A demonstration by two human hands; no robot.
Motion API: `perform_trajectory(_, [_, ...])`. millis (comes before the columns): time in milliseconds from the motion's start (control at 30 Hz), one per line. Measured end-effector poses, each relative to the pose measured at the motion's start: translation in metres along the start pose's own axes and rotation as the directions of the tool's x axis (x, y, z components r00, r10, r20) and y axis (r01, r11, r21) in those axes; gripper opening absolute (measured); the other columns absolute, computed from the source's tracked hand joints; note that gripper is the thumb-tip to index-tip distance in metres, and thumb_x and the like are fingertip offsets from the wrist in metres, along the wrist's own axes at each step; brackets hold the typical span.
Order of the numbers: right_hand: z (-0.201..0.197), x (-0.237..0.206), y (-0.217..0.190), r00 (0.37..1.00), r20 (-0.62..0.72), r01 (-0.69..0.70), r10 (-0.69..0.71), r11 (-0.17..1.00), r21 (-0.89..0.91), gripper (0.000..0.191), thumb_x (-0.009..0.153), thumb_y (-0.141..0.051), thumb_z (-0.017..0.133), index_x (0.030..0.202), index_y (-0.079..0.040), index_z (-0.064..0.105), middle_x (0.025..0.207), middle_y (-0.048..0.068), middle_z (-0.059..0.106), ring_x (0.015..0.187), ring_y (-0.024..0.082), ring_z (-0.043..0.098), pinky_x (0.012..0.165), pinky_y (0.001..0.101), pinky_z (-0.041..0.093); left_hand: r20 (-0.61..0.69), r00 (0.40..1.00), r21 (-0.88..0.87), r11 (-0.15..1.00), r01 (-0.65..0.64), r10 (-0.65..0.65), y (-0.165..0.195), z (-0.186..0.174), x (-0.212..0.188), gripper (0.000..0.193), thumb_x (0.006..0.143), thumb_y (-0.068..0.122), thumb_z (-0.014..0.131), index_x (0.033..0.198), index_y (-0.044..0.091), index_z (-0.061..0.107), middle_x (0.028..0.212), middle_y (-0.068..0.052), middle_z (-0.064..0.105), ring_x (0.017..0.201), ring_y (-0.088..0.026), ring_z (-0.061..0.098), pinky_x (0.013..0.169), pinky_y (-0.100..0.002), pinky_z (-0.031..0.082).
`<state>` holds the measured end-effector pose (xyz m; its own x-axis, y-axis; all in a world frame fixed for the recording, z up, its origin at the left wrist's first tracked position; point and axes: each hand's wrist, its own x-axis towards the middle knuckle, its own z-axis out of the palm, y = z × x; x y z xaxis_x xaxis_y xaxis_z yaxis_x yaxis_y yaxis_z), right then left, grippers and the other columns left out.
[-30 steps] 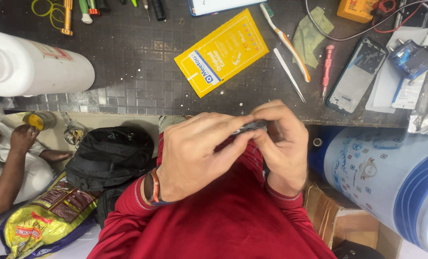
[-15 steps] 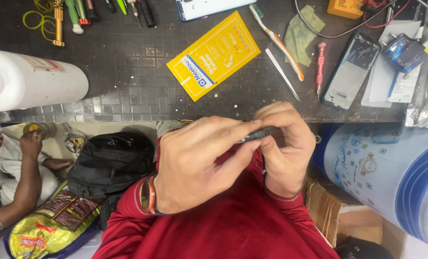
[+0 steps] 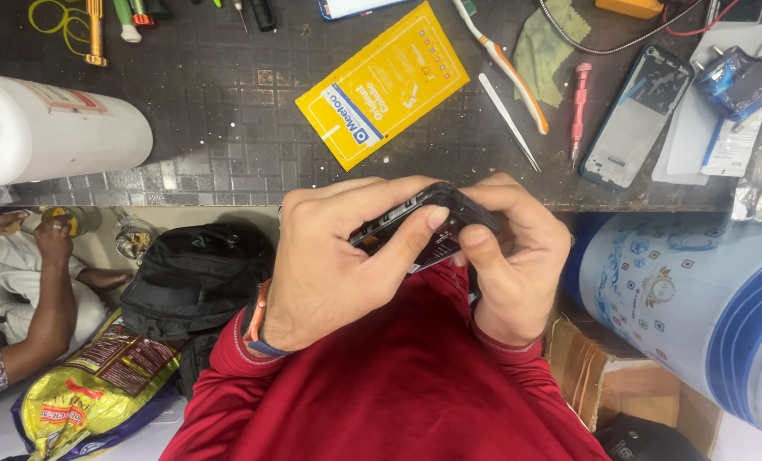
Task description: The person uses a metal spudger to pry and separate the back cover of a disassembled smartphone. They then use a screwdriver to remove screws from the internal metal shield and lift the shield off the motherboard.
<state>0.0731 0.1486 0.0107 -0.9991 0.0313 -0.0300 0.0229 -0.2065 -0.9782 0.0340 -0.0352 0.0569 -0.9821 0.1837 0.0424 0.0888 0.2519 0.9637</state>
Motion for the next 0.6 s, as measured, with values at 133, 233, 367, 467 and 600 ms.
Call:
perform_trajectory(133, [-0.004,0.005,0.005,0.997,-0.013,-0.077,0.077,0.997,-0.028,0.023,0.103,-0.009,0.07,0.12,0.006,0.064,0.108,0.01,0.066,0.078,0.01,0.061,0.067,0.0231,0.05,-0.016,1.0,0.05,0.999,-0.023,0.024,-0.007,0.003,0.002,0.024,0.097,0.016,0.075,0.118,0.004,0.074,0.097,-0.01,0.078,0.081,-0.02,0.08,0.071,-0.028,0.06])
perform_trajectory(233, [-0.008,0.014,0.018,0.99,0.026,-0.141,0.142,0.99,-0.03,0.024,0.103,-0.005,0.066,0.123,0.006,0.06,0.107,0.01,0.068,0.083,0.012,0.063,0.066,0.0248,0.054,0.01,1.0,0.197,0.98,-0.03,0.029,-0.022,0.004,0.002,0.036,0.098,0.027,0.074,0.126,0.005,0.07,0.103,-0.012,0.076,0.087,-0.026,0.078,0.074,-0.032,0.06])
perform_trajectory(367, [-0.014,0.025,0.036,0.988,0.027,-0.151,0.152,0.988,-0.012,0.024,0.106,-0.003,0.062,0.127,0.007,0.057,0.106,0.011,0.069,0.082,0.013,0.066,0.068,0.0265,0.057,0.022,0.995,0.348,0.932,-0.099,0.098,-0.05,-0.008,-0.009,0.053,0.099,0.036,0.075,0.139,0.005,0.06,0.127,-0.015,0.07,0.117,-0.034,0.069,0.098,-0.04,0.055])
perform_trajectory(467, [-0.019,0.043,0.046,0.99,-0.021,-0.142,0.14,0.986,-0.086,0.025,0.106,-0.002,0.06,0.128,0.009,0.057,0.106,0.012,0.069,0.079,0.013,0.065,0.064,0.0263,0.057,-0.019,0.993,0.431,0.897,-0.1,0.12,-0.073,-0.019,-0.018,0.073,0.095,0.039,0.081,0.148,0.001,0.049,0.145,-0.02,0.057,0.135,-0.039,0.056,0.115,-0.046,0.047])
perform_trajectory(600, [-0.021,0.079,0.064,0.998,-0.026,-0.064,0.061,0.99,-0.127,0.026,0.108,-0.003,0.058,0.13,0.01,0.054,0.107,0.011,0.069,0.076,0.013,0.065,0.063,0.0265,0.054,-0.07,0.987,0.522,0.848,-0.088,0.145,-0.102,-0.017,-0.02,0.113,0.079,0.045,0.091,0.156,-0.008,0.027,0.156,-0.027,0.038,0.144,-0.045,0.038,0.122,-0.054,0.033])
